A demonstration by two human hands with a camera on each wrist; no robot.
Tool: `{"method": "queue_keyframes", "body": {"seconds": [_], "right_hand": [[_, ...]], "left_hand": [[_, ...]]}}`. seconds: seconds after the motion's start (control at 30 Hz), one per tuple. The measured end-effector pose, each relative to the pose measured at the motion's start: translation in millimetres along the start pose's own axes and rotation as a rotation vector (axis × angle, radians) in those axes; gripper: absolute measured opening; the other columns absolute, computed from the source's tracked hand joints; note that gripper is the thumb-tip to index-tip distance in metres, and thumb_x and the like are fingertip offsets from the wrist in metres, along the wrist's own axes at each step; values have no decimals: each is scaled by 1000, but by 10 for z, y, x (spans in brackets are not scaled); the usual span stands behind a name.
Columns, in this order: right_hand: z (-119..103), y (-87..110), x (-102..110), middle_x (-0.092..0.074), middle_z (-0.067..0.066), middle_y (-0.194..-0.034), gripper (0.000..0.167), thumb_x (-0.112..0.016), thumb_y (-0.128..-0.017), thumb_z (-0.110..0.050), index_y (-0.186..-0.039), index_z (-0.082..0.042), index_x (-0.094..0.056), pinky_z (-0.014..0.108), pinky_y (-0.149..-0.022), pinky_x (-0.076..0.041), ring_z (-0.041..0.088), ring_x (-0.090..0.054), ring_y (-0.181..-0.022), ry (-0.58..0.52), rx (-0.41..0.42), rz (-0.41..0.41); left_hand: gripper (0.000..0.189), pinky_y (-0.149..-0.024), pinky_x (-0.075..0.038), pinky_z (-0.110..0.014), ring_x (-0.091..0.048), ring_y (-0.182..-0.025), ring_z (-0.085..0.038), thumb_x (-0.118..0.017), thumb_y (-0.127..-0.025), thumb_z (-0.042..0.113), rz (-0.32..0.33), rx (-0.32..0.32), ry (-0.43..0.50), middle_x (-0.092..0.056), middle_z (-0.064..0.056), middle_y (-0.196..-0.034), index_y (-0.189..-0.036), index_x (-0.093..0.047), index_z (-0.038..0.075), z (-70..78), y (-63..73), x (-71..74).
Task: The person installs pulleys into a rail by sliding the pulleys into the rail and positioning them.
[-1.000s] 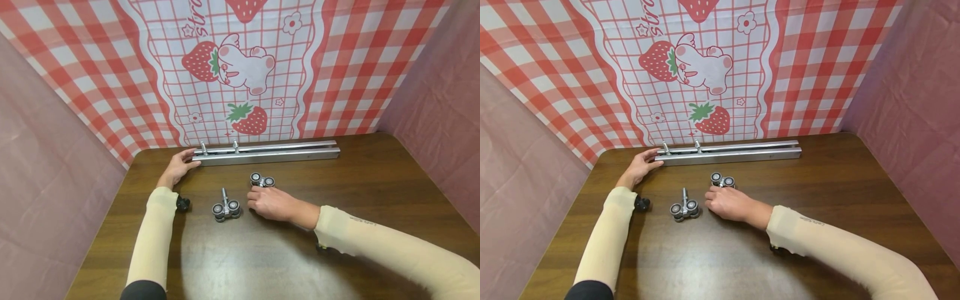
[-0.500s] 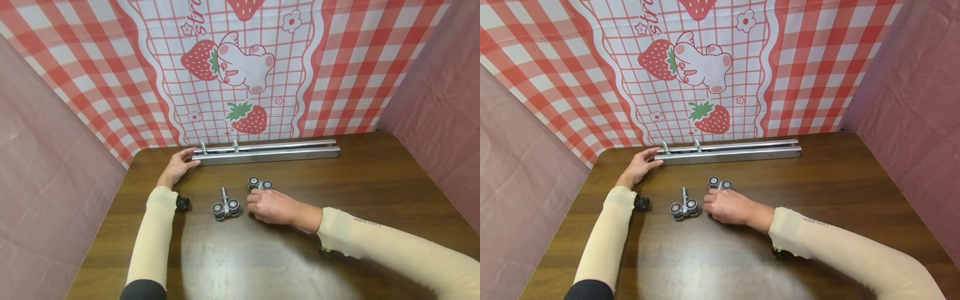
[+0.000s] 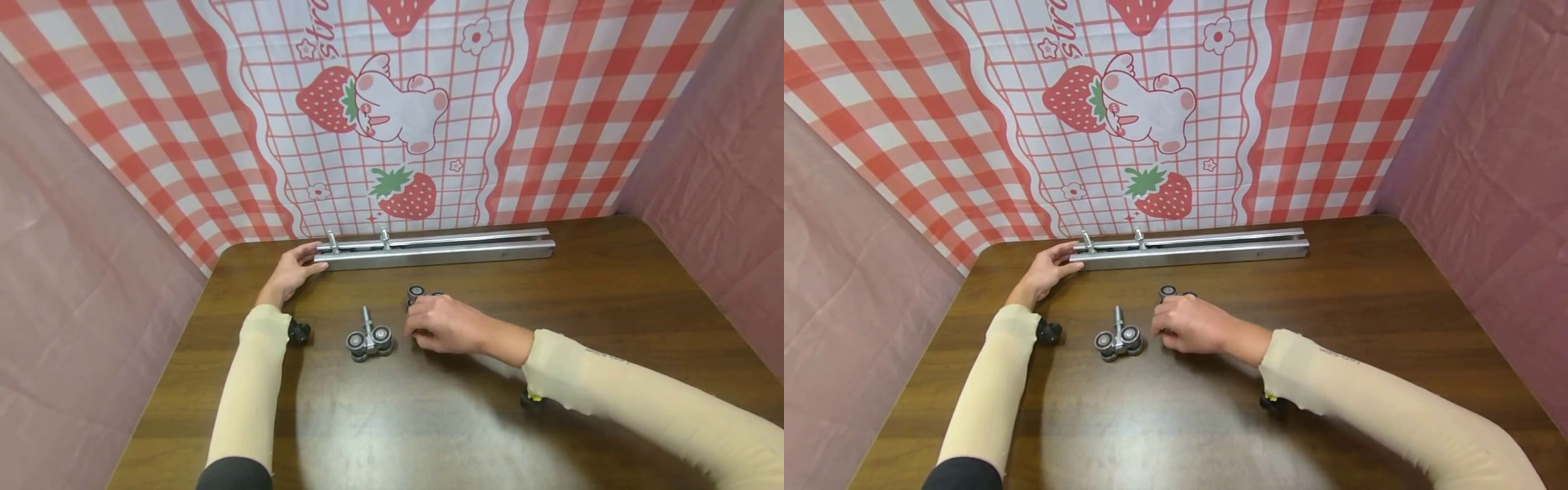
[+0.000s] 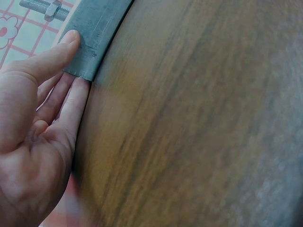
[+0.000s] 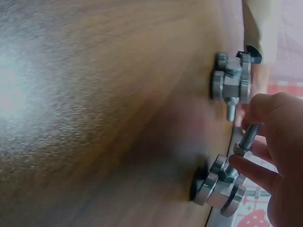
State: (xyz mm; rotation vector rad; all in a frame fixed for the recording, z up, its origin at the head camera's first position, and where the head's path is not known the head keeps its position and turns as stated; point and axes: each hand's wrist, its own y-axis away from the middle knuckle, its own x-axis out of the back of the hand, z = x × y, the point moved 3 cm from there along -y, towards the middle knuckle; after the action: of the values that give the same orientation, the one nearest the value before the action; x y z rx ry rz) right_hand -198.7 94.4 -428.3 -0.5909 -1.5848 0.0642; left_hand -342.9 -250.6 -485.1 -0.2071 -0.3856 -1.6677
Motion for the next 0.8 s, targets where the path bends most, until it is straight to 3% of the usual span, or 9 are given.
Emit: {"method": "queue_keyframes", "body": {"seconds": [0.4,0.8], "right_hand": [[115,3,139,-83,0,-98,18,-80,-89,3,-97,-12,-84,33,-83,-70,15,-79,-95,-128,-127,53],[199,4,213,-84,1,-100,20,-76,-88,6,-97,-8,-85,35,-78,-69,14,-79,-87,-220,-207,98]], "left_hand": [[70,-141,-36,-51,-39,-170,-40,-73,-109,5,0,3,18,-44,-26,-178,-172,-44,3,-17,-11,-6],[69,-141,-38,-51,-39,-171,-39,-73,-110,7,-3,10,4,-44,-24,-179,-173,-44,5,7,8,10]]}}
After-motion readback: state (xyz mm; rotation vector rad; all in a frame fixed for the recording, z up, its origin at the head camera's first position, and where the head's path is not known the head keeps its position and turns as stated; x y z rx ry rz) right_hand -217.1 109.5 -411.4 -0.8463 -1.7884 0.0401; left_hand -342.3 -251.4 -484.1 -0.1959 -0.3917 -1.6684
